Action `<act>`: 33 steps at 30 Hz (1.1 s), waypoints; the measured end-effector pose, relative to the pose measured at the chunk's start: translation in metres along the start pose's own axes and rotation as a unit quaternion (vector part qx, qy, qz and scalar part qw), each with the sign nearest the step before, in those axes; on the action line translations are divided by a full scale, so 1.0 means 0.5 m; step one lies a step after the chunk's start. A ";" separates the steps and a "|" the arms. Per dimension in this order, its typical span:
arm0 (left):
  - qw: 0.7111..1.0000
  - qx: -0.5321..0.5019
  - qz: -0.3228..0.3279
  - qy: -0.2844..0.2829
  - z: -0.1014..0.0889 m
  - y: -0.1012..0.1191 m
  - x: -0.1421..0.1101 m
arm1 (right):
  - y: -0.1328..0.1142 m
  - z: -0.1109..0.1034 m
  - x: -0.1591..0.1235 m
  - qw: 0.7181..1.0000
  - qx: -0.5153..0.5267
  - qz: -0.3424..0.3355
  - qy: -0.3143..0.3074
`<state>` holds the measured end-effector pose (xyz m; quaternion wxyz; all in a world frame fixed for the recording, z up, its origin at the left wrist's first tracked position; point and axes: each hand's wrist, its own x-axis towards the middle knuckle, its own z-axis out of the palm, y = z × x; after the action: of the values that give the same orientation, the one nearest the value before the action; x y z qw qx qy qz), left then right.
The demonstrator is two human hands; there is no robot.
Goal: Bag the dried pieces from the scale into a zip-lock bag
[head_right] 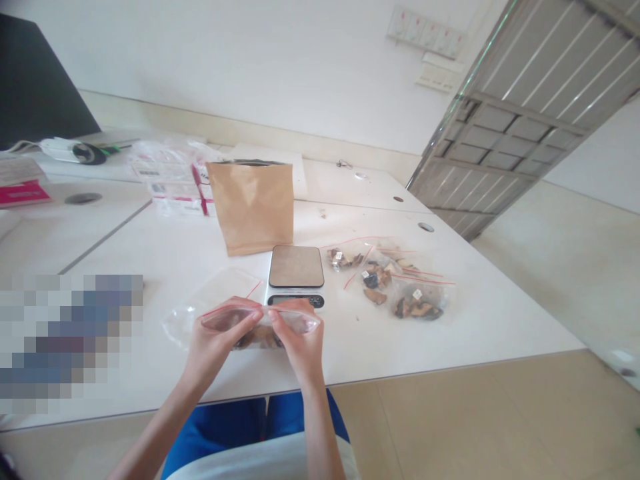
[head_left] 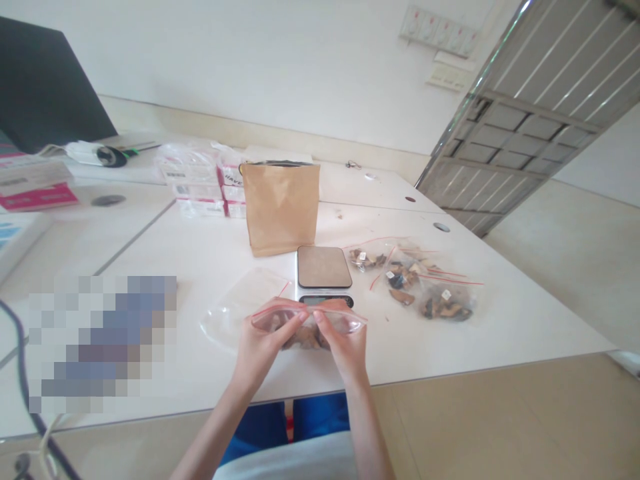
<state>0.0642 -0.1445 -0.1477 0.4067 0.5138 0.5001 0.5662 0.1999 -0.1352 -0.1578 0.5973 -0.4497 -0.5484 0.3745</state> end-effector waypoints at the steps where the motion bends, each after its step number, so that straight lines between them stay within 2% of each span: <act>1: 1.000 -0.002 -0.002 0.001 0.001 -0.001 0.000 | -0.002 0.001 0.000 1.000 0.006 0.009 -0.011; 4: 1.000 -0.012 -0.009 -0.005 0.001 -0.003 -0.003 | -0.007 0.001 0.000 0.998 0.032 0.034 -0.043; 8: 1.000 0.004 0.015 0.001 0.001 -0.001 -0.007 | -0.006 0.001 0.001 0.998 0.035 0.045 -0.032; 12: 0.998 0.014 0.058 0.016 0.006 -0.002 -0.011 | -0.003 0.008 0.005 1.000 0.027 0.007 -0.014; 18: 0.994 -0.001 0.088 0.070 0.029 -0.009 -0.006 | -0.014 0.023 0.009 0.997 0.011 -0.052 0.055; 21: 0.996 -0.015 0.038 0.076 0.030 0.001 0.005 | -0.010 0.010 0.012 0.999 0.019 -0.028 0.021; 24: 0.997 -0.059 -0.045 0.036 0.029 0.015 0.020 | 0.002 -0.016 0.017 0.997 0.053 0.058 -0.009; 29: 0.965 -0.175 -0.168 -0.102 0.050 0.029 0.032 | 0.009 -0.060 0.024 0.993 0.030 0.112 0.034; 31: 0.961 -0.161 -0.172 -0.143 0.056 0.028 0.028 | 0.008 -0.085 0.025 0.988 0.052 0.138 0.034; 33: 0.971 -0.092 -0.144 -0.170 0.053 0.026 0.023 | 0.005 -0.122 0.026 0.986 0.050 0.154 0.042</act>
<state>0.0895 -0.1314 -0.1335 0.6081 0.4855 0.4384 0.4498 0.2620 -0.1301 -0.1559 0.5770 -0.5132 -0.4277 0.4699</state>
